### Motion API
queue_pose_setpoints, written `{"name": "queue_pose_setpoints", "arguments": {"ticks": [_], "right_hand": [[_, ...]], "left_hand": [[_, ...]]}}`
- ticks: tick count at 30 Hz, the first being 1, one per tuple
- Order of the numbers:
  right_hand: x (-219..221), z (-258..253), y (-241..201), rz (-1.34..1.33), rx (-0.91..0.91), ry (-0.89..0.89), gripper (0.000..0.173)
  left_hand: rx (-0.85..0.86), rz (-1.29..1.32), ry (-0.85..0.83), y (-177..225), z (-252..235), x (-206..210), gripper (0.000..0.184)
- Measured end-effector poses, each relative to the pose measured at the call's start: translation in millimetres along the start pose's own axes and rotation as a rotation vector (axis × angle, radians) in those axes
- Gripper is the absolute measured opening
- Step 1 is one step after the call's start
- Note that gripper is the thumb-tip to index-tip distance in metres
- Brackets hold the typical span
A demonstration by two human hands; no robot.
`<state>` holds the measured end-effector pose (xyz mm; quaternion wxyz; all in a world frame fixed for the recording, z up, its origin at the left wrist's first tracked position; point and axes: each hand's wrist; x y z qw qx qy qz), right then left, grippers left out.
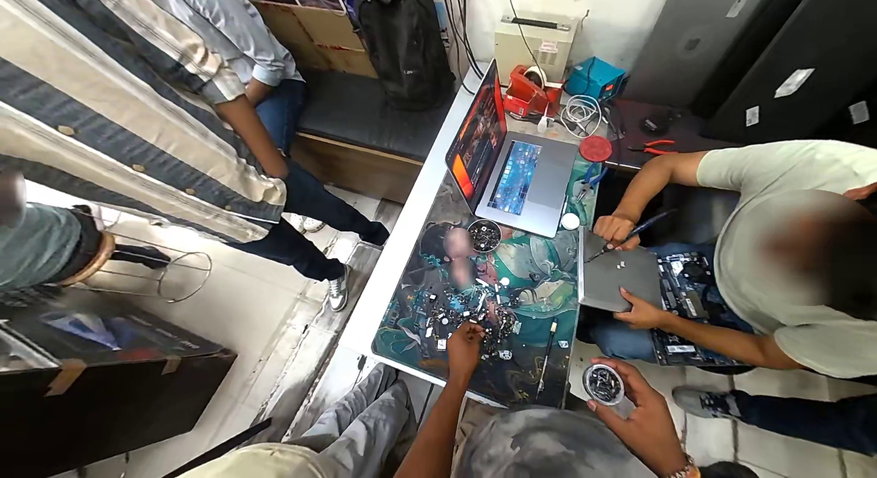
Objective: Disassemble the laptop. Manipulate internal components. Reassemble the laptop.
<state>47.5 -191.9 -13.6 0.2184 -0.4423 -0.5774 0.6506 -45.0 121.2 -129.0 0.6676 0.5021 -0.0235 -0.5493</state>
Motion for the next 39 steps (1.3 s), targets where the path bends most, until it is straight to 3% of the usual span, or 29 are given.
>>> {"name": "queue_pose_setpoints", "arguments": {"ticks": [13,19,24,30,39], "right_hand": [[-8,-5,0,0.026,-0.02,-0.009,0.061],[-5,-5,-1,0.004,-0.028,-0.01,0.06],[-5,-5,-3,0.025,-0.023,0.006,0.06],[-6,-3,-1,0.012,-0.026,0.018,0.06],[-8,1,1,-0.009,-0.013,0.021,0.06]], "left_hand": [[0.04,-0.183,-0.031,4,-8,18,0.023],[0.173,-0.474,-0.243,-1,0,22,0.031],[0.14,-0.469,-0.17,2,-1,23,0.033],[0.16,-0.519,-0.261,9,1,26,0.034],[0.204,-0.688,-0.27,13,3,31,0.033]]}}
Point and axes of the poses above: each hand's wrist, its own z-axis away from the middle knuckle, its own x-axis out of the palm, y = z × x, and after that the axes turned 3 degrees about -x, right-handed
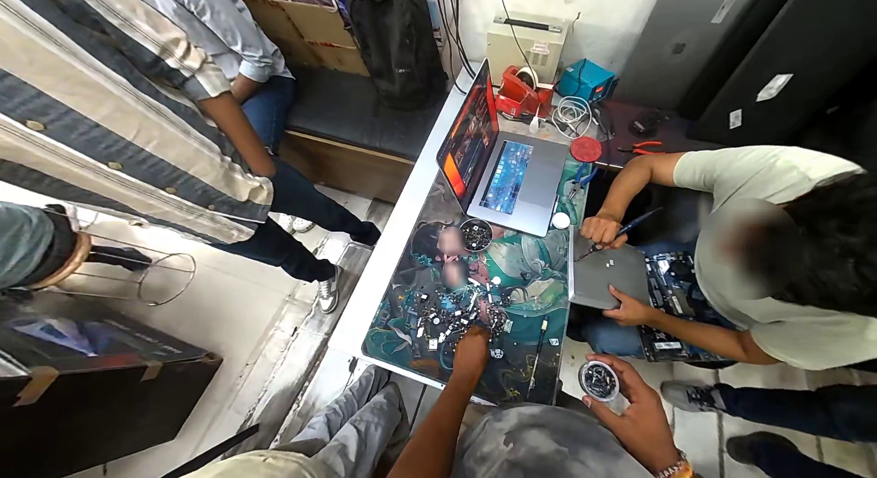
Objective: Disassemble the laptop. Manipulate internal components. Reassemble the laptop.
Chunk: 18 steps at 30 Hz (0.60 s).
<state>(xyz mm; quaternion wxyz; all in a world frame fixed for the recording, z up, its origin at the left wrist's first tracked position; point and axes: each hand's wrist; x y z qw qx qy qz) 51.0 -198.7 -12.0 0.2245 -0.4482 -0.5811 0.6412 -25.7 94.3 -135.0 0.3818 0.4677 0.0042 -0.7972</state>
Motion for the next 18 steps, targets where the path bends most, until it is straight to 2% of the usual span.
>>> {"name": "queue_pose_setpoints", "arguments": {"ticks": [6,10,13,18], "right_hand": [[0,3,-1,-0.018,0.012,0.016,0.06],[1,4,-1,-0.016,0.009,0.018,0.06],[1,5,0,-0.01,0.009,0.021,0.06],[-1,5,0,-0.003,0.022,0.033,0.059]], "left_hand": [[0.026,-0.125,-0.048,6,-2,-4,0.031],[0.08,-0.189,-0.023,7,-7,-3,0.031],[0.093,-0.103,0.006,-1,-10,-4,0.032],[0.002,0.126,0.016,-17,-8,-11,0.031]]}}
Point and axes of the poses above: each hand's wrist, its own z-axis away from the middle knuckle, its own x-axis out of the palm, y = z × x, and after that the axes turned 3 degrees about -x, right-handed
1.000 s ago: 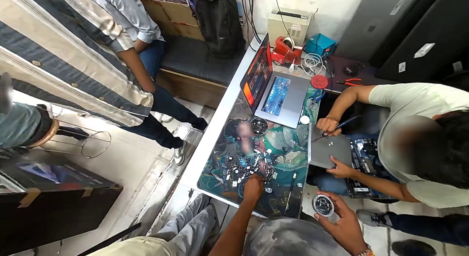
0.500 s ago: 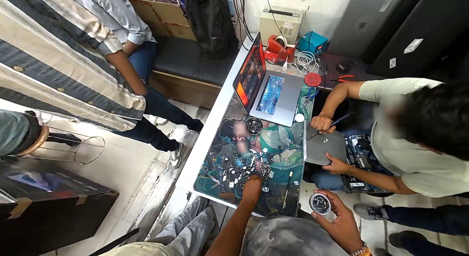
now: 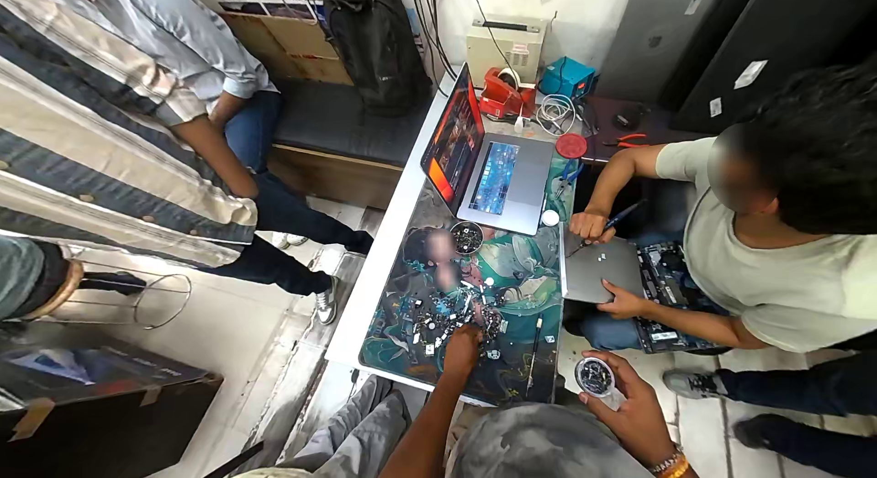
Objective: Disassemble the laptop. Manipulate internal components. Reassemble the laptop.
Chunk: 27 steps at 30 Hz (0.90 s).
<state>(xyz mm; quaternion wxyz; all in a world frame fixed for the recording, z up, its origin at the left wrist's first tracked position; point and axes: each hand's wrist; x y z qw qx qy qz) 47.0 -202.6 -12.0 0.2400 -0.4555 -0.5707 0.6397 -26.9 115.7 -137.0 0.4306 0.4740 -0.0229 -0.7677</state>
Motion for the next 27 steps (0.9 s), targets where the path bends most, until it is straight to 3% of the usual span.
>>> {"name": "queue_pose_setpoints", "arguments": {"ticks": [12,21,27], "right_hand": [[0,-3,1,0.009,-0.013,-0.018,0.059],[-2,-4,-1,0.008,-0.003,-0.015,0.059],[-3,-4,-1,0.021,0.005,-0.02,0.059]], "left_hand": [[-0.046,-0.011,0.029,5,0,0,0.033],[0.079,-0.161,-0.04,17,-8,2,0.029],[0.254,-0.306,-0.045,21,-11,2,0.03]]}}
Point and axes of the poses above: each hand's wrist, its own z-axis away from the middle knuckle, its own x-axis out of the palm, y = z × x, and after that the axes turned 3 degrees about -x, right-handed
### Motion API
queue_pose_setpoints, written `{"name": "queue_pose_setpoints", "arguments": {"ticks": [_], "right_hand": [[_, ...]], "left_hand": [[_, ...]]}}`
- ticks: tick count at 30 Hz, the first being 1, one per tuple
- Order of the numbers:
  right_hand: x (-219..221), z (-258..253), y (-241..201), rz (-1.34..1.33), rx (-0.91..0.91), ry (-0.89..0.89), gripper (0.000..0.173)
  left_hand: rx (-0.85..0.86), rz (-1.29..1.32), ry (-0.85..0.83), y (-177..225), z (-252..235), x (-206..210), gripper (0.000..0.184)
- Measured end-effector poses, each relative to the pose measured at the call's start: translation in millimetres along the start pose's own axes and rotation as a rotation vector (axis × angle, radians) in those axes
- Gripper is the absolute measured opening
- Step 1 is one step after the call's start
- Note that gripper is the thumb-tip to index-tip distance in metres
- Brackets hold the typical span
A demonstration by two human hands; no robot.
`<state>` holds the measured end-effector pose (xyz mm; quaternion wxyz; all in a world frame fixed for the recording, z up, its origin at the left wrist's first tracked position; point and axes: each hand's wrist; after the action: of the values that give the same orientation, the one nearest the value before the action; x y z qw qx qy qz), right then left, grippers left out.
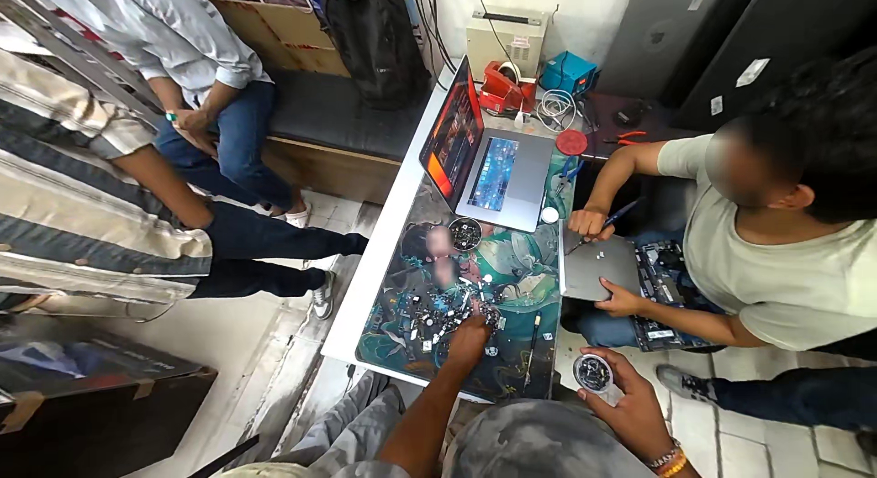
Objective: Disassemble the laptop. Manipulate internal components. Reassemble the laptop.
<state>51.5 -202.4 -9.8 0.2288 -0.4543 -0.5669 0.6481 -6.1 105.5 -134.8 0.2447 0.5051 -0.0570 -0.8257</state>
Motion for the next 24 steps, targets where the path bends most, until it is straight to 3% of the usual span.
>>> {"name": "queue_pose_setpoints", "arguments": {"ticks": [4,8,17,24], "right_hand": [[1,-1,0,-0.001,0.0,0.003,0.059],[0,-3,-4,-0.008,-0.001,0.017,0.059],[2,2,3,0.001,0.016,0.008,0.059],[7,-3,1,-0.014,-0.004,-0.01,0.059]], "left_hand": [[0.049,-0.109,-0.029,3,-3,0,0.027],[-0.025,-0.018,-0.02,0,-6,2,0.028],[-0.435,1.049,0.217,-13,8,2,0.021],[-0.591,1.707,0.192,-8,14,-6,0.012]]}}
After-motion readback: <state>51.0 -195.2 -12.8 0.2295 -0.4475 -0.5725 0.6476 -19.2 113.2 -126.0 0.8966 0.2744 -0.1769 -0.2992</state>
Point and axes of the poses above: each hand's wrist, its own z-axis away from the middle knuckle, its own x-axis out of the palm, y = z × x, and after that the axes turned 3 degrees about -x, right-handed
